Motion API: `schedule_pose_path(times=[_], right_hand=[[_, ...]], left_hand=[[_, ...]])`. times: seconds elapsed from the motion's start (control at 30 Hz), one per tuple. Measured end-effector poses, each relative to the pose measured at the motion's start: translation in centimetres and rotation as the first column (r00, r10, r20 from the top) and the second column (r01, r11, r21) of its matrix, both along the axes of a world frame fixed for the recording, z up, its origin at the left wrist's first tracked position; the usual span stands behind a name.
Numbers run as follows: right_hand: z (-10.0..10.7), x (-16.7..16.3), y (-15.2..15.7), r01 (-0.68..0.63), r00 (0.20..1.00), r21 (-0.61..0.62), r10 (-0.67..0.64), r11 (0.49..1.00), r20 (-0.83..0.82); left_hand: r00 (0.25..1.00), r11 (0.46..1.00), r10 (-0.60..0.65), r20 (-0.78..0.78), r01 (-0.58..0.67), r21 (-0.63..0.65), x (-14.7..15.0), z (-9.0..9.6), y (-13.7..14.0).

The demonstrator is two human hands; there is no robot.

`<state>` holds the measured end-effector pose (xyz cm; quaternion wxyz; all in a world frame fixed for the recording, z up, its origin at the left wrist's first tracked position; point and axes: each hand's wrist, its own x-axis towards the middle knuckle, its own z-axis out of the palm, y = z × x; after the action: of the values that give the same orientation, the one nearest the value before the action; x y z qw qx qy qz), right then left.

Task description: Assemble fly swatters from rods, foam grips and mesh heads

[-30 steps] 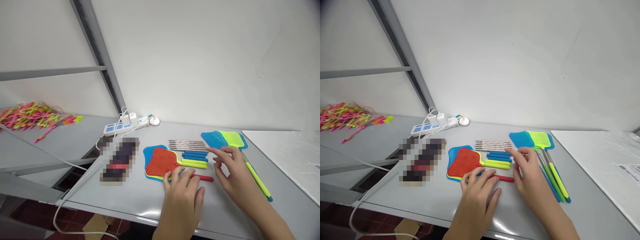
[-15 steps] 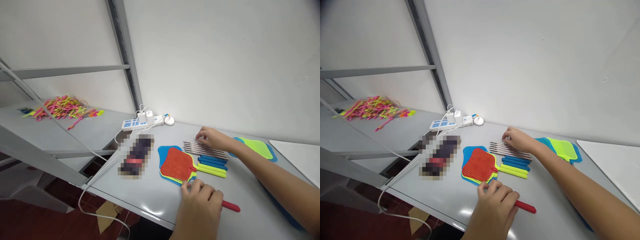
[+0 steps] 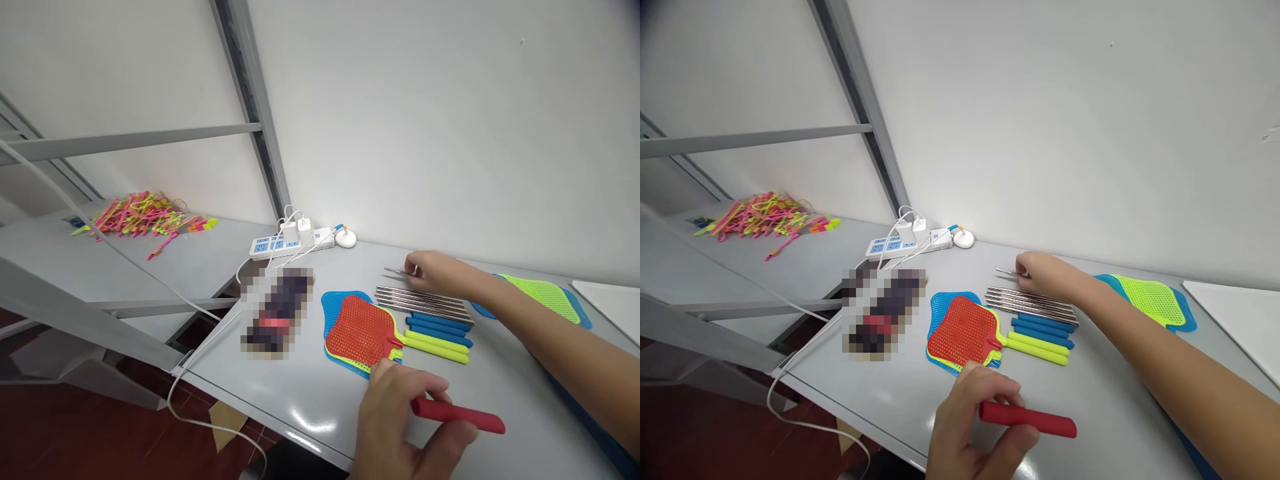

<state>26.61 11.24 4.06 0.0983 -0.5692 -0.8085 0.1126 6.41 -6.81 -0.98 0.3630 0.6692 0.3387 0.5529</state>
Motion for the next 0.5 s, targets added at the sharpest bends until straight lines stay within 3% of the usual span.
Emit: schedule_pose_path(times=[0.13, 0.2, 0.23, 0.27, 0.3, 0.37, 0.4, 0.5], right_hand=[[3.5, 0.0, -2.9, 0.122, 0.992, 0.166, -0.113, 0.979, -0.064], [5.7, -0.6, -5.2, 0.2, 0.939, 0.285, -0.099, 0.937, -0.33], [6.8, -1.0, -6.5, 0.238, 0.85, 0.283, -0.058, 0.929, -0.523], [7.7, -1.5, -7.8, 0.267, 0.684, 0.256, 0.004, 0.929, -0.729], [8.3, -2.0, -9.2, 0.274, 0.465, 0.17, 0.024, 0.946, -0.885], [9.1, -3.0, -11.7, 0.2, 0.047, -0.042, -0.053, 0.979, -0.997], [9.1, -3.4, -12.8, 0.132, -0.111, -0.132, -0.117, 0.983, -0.987], [8.6, -4.0, -15.5, -0.051, -0.417, -0.274, -0.27, 0.96, -0.868]], left_hand=[[0.96, 0.984, 0.045, 0.278, 0.005, -0.18, 0.8, 0.9, -0.9], [0.907, 0.965, 0.047, 0.419, 0.067, -0.253, 1.5, 1.3, -1.3], [0.875, 0.953, 0.036, 0.484, 0.115, -0.28, 1.8, 1.6, -1.4], [0.842, 0.939, 0.017, 0.539, 0.172, -0.298, 2.2, 1.8, -1.5], [0.813, 0.922, -0.006, 0.582, 0.229, -0.311, 2.4, 2.1, -1.5], [0.791, 0.881, -0.047, 0.611, 0.321, -0.348, 2.5, 2.7, -1.3], [0.798, 0.86, -0.066, 0.599, 0.349, -0.371, 2.4, 3.1, -1.2], [0.864, 0.84, -0.127, 0.487, 0.355, -0.41, 1.6, 4.7, -0.8]])
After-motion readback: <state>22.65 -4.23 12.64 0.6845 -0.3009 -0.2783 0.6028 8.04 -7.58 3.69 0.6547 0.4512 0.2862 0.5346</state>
